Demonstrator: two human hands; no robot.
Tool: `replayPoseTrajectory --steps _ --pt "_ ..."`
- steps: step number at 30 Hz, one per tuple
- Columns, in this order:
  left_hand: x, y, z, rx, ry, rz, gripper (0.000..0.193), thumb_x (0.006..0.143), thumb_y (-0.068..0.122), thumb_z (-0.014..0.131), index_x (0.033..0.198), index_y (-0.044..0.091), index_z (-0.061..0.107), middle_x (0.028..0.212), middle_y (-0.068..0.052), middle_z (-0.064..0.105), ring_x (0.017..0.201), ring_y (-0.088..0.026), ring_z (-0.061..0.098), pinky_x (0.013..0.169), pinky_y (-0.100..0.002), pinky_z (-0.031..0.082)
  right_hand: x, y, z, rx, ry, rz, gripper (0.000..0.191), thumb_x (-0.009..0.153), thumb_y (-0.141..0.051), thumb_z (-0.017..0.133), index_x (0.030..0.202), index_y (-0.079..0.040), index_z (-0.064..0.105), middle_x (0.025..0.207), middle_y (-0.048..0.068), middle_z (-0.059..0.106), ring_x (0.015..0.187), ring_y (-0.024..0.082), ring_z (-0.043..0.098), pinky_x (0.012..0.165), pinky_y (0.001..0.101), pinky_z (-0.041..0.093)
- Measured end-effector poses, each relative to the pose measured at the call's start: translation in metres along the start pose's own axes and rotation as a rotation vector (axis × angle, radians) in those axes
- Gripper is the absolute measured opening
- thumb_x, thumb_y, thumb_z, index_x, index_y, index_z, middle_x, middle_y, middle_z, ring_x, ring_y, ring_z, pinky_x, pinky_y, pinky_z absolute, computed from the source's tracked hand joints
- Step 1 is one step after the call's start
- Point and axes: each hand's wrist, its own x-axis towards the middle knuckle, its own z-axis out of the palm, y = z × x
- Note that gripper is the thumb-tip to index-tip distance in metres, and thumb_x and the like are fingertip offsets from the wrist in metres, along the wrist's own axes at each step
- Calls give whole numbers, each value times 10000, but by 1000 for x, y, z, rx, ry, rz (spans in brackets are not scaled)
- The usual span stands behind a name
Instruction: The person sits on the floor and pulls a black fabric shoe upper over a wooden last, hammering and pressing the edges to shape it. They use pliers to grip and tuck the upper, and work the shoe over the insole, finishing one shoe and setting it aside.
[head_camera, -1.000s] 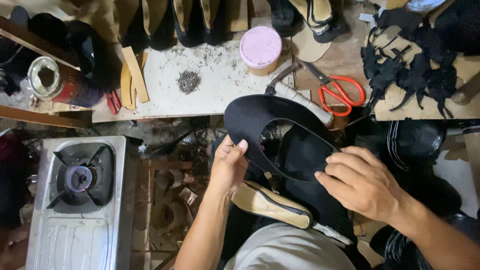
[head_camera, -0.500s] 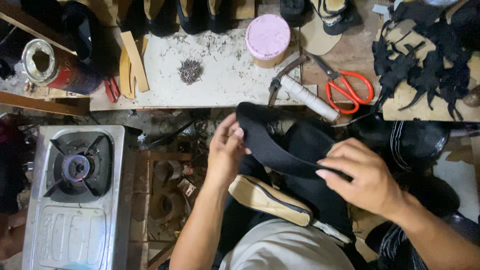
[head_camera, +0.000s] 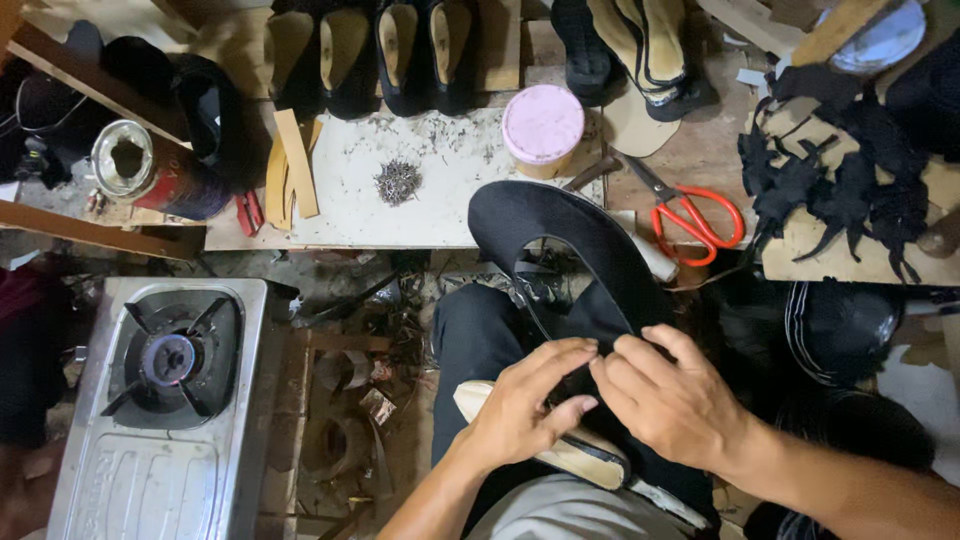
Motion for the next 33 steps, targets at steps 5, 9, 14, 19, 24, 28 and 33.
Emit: replayPoseTrajectory --steps 5,9,14,19,24,28,33 --pt "-9 -8 10 -90 37 -12 452 930 69 719 1356 -4 587 1402 -205 627 1293 -360 647 1095 -404 523 1 -5 -6 -53 -3 -111 266 841 -205 605 1002 -17 702 1031 80 655 1083 255 610 985 465 399" --pt "-11 -20 13 -72 29 34 430 903 39 689 1322 1 599 1398 -200 621 1287 -354 645 1099 -402 526 6 -7 -9 -57 -16 -185 216 814 -202 582 927 -53 690 1015 89 663 1084 259 613 991 470 392" --pt "-10 -34 20 -50 49 60 391 893 32 692 1276 -8 625 1354 -194 619 1215 -359 663 1053 -400 542 13 -7 -16 -66 -49 -252 223 837 -212 580 921 -44 700 985 89 659 1142 259 605 1035 502 398" --pt "4 -30 4 75 304 189 256 892 65 761 1123 21 660 1186 -163 685 1037 -311 694 885 -388 565 -7 13 -19 82 103 -442 322 863 -255 608 1078 -42 717 1196 95 685 1251 277 580 1056 482 462" --pt "-4 0 -112 595 623 311 260 840 165 831 995 52 655 1039 -120 683 910 -280 646 763 -405 486 -57 64 49 165 74 -243 193 984 -283 619 1145 -201 687 1205 16 660 1231 261 572 1019 507 482" --pt "-49 36 -216 1138 822 252 317 813 225 899 939 88 643 977 -93 653 918 -294 634 800 -430 463 -102 129 145 272 71 36 225 939 -267 638 1139 -184 700 1183 22 671 1216 263 590 1028 505 487" --pt "-131 90 -340 1597 869 18 188 1009 238 813 999 103 681 967 -52 671 864 -190 621 834 -348 468 -123 175 196 267 87 130 267 884 -247 663 1132 -164 715 1156 29 685 1196 265 613 1038 504 493"
